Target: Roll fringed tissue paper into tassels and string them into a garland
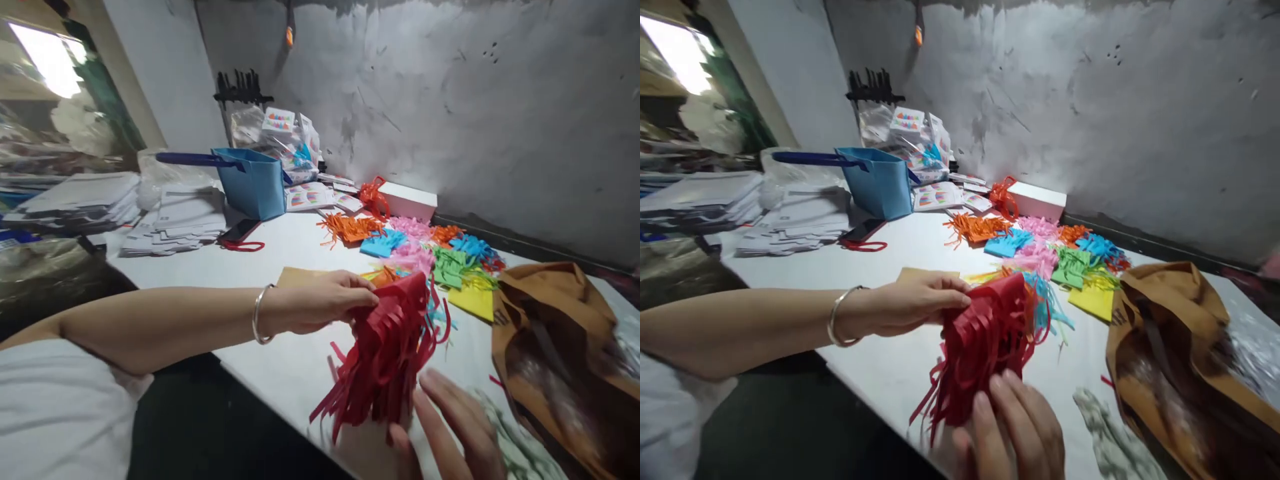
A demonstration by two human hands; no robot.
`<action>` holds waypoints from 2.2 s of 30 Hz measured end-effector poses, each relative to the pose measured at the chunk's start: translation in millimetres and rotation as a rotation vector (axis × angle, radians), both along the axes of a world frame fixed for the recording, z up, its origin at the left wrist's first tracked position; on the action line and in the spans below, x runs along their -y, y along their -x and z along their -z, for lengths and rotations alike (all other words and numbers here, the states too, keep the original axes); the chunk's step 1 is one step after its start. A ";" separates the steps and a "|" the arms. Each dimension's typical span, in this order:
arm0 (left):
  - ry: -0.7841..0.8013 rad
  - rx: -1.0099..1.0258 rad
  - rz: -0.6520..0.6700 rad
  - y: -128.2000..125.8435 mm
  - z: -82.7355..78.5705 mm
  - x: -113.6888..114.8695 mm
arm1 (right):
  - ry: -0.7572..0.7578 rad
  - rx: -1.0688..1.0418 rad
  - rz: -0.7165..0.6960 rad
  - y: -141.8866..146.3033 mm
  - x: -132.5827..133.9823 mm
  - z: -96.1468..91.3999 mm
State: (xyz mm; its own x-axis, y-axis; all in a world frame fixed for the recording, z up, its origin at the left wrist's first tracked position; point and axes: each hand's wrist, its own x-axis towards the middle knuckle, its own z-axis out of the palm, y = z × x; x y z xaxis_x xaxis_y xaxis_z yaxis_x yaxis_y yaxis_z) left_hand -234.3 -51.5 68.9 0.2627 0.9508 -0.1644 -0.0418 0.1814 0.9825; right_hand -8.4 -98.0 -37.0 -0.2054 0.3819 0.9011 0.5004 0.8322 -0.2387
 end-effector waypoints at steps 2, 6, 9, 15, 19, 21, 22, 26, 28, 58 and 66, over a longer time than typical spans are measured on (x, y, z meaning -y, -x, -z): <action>0.078 0.039 0.071 -21.0 16.5 6.7 | -0.044 0.125 0.049 5.6 -0.5 -16.1; 0.112 0.130 0.080 -44.7 43.9 15.1 | 0.028 0.242 0.065 1.6 -8.5 -16.2; 0.075 0.198 0.147 -51.8 61.6 20.5 | 0.089 0.157 0.063 -6.8 -13.5 -4.2; -0.002 0.232 0.087 -61.6 95.9 27.0 | 0.243 0.031 0.134 -8.3 -29.4 6.7; -0.001 0.222 -0.018 -59.3 113.5 25.9 | 0.299 0.053 -0.008 -15.1 -39.9 11.4; 0.009 0.258 -0.034 -55.6 119.6 25.2 | 0.313 0.126 -0.147 -19.6 -41.8 11.8; 0.013 0.272 -0.037 -53.7 122.0 25.2 | 0.321 0.164 -0.192 -21.1 -41.9 11.6; 0.018 0.296 -0.011 -48.7 128.1 26.3 | 0.358 0.241 -0.233 -21.7 -41.0 11.9; 0.025 0.301 0.004 -48.1 129.4 27.1 | 0.366 0.220 -0.244 -20.2 -41.0 13.3; 0.091 0.350 -0.130 -66.1 131.8 37.5 | 0.421 0.061 0.071 -15.1 -1.1 30.1; 0.042 0.347 -0.087 -71.4 135.9 40.5 | 0.513 -0.016 -0.036 -26.0 -2.8 31.8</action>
